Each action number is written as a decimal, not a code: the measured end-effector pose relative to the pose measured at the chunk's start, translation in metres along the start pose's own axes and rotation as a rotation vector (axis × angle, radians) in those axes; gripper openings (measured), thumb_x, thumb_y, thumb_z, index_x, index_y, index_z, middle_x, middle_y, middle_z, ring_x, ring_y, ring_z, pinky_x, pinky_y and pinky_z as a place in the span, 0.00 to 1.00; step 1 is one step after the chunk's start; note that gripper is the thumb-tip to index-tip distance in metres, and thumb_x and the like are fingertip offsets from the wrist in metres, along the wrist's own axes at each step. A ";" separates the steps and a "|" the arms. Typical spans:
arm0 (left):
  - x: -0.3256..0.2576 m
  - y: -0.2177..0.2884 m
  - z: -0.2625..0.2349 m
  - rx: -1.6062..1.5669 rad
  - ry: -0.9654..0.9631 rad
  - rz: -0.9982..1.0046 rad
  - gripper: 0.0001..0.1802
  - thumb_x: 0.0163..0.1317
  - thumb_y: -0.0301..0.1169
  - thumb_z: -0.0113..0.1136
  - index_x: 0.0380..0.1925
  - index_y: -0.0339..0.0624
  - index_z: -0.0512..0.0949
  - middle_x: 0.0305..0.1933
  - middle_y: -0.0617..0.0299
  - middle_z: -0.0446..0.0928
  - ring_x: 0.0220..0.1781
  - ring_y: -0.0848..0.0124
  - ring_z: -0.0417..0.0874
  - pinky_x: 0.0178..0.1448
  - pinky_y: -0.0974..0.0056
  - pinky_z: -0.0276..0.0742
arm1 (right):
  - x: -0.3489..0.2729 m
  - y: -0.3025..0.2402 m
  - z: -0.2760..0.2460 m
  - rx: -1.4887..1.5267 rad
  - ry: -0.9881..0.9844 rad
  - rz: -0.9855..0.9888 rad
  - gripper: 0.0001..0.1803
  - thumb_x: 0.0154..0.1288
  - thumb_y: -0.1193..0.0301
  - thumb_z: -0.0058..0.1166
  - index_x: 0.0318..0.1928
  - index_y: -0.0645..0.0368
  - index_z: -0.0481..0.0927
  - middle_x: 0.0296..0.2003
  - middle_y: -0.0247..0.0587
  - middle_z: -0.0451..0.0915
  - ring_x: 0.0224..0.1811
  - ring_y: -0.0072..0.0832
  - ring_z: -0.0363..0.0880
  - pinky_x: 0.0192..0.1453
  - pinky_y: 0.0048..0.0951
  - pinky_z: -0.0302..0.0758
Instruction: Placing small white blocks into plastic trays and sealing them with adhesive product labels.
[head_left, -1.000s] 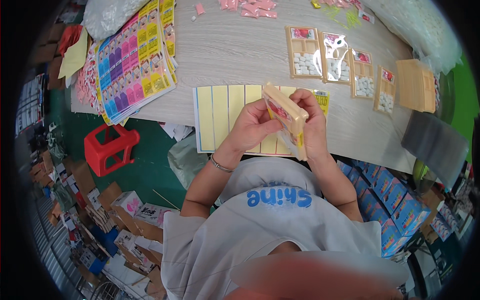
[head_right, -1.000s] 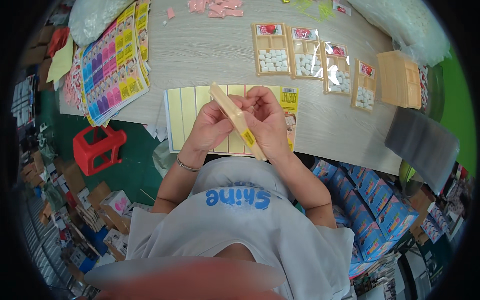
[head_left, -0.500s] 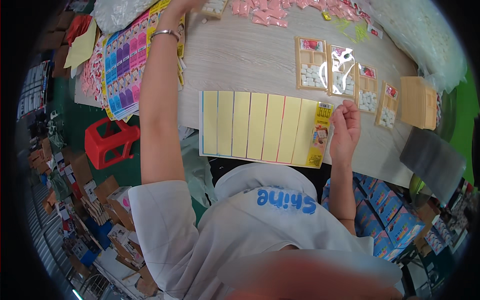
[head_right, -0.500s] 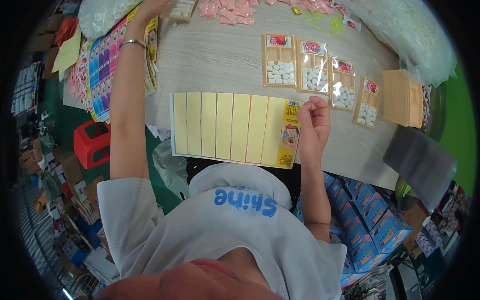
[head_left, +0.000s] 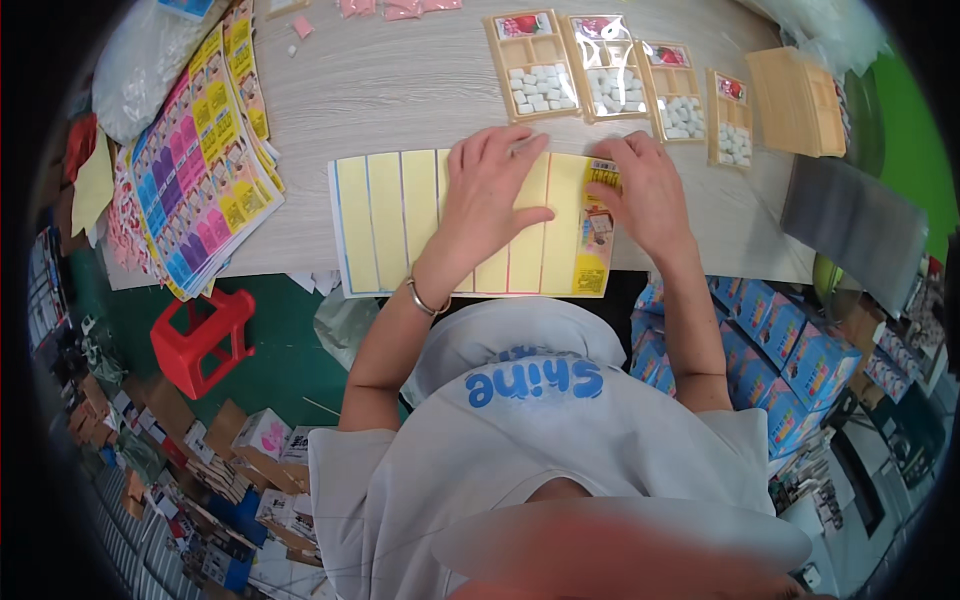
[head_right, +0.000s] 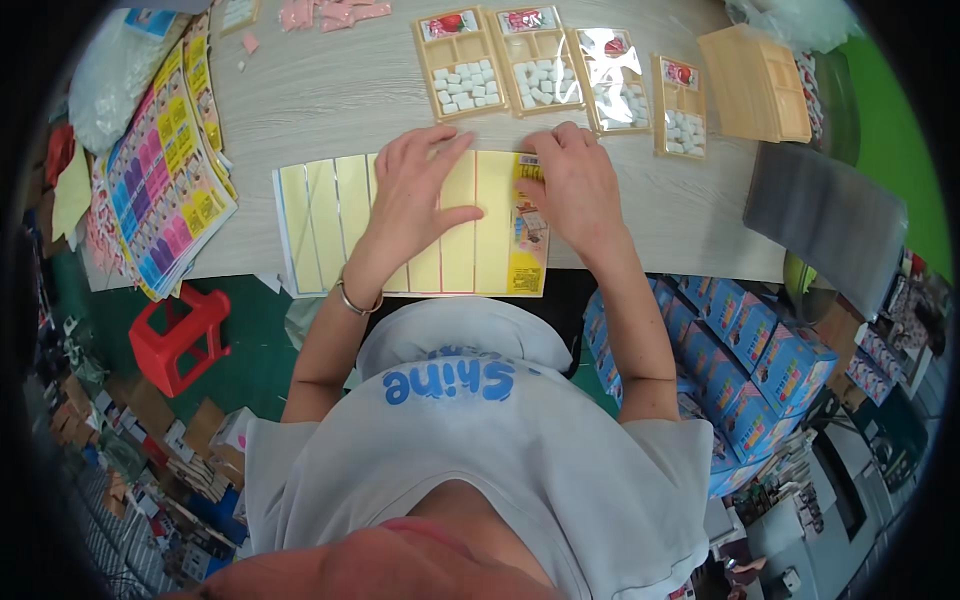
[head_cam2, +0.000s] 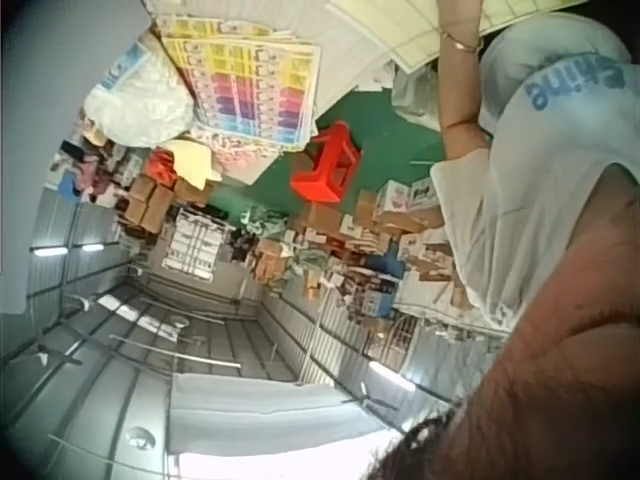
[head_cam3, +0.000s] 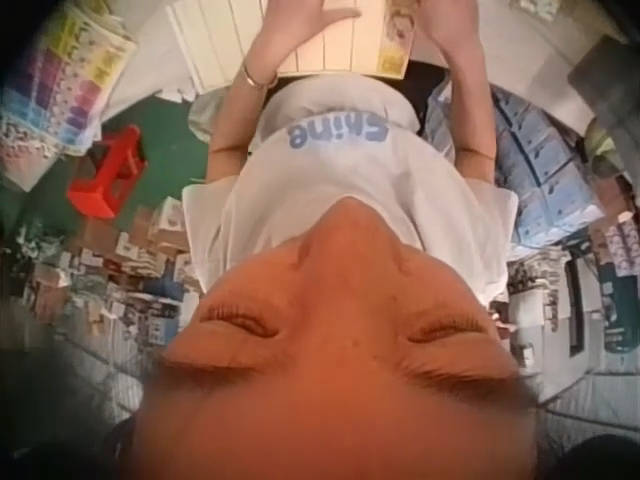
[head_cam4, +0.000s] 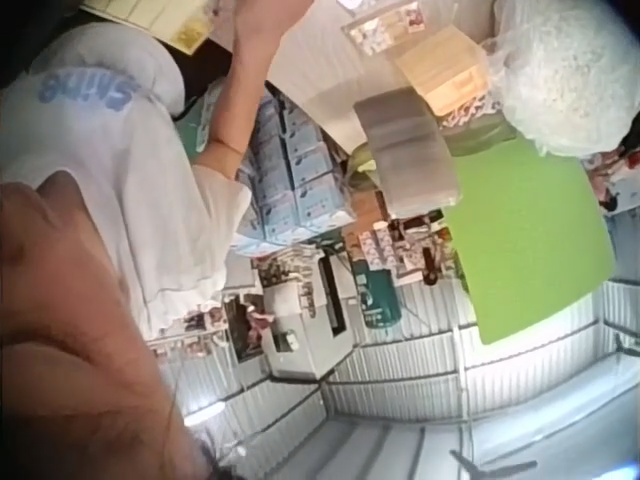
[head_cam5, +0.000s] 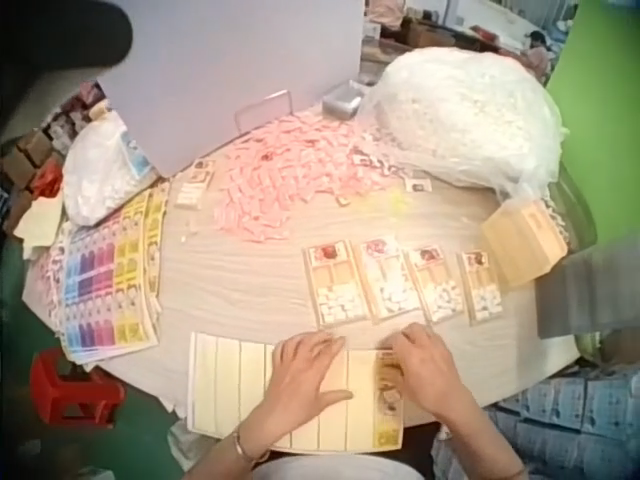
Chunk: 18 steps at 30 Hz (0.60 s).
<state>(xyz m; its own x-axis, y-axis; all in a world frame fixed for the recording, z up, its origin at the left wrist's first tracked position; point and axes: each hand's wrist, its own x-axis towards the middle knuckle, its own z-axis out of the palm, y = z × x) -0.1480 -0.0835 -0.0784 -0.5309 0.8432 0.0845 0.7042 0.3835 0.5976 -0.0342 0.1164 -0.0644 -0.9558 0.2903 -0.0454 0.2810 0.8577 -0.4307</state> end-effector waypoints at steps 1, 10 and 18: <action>-0.002 -0.001 -0.002 -0.005 -0.010 -0.021 0.40 0.46 0.39 0.80 0.62 0.46 0.78 0.62 0.58 0.73 0.68 0.57 0.68 0.72 0.50 0.58 | -0.003 0.010 0.001 0.054 -0.055 -0.024 0.24 0.56 0.71 0.72 0.54 0.59 0.82 0.47 0.45 0.79 0.45 0.44 0.80 0.50 0.42 0.78; 0.016 0.006 0.049 0.017 0.204 -0.033 0.06 0.66 0.36 0.65 0.37 0.48 0.80 0.38 0.64 0.79 0.49 0.61 0.74 0.61 0.52 0.60 | -0.007 0.014 0.017 0.201 0.208 -0.236 0.15 0.59 0.75 0.67 0.49 0.53 0.87 0.42 0.35 0.82 0.40 0.37 0.80 0.45 0.37 0.79; 0.022 0.009 0.060 0.127 0.266 -0.035 0.07 0.67 0.37 0.63 0.33 0.48 0.79 0.35 0.65 0.78 0.45 0.62 0.74 0.60 0.52 0.60 | -0.001 0.053 0.031 -0.015 0.336 -0.583 0.20 0.49 0.73 0.66 0.46 0.48 0.88 0.46 0.29 0.82 0.47 0.30 0.79 0.51 0.34 0.75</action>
<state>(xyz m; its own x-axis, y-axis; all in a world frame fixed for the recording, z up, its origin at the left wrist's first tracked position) -0.1249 -0.0392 -0.1185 -0.6489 0.7067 0.2819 0.7279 0.4688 0.5004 -0.0210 0.1482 -0.1150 -0.8736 -0.1074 0.4747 -0.2691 0.9192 -0.2874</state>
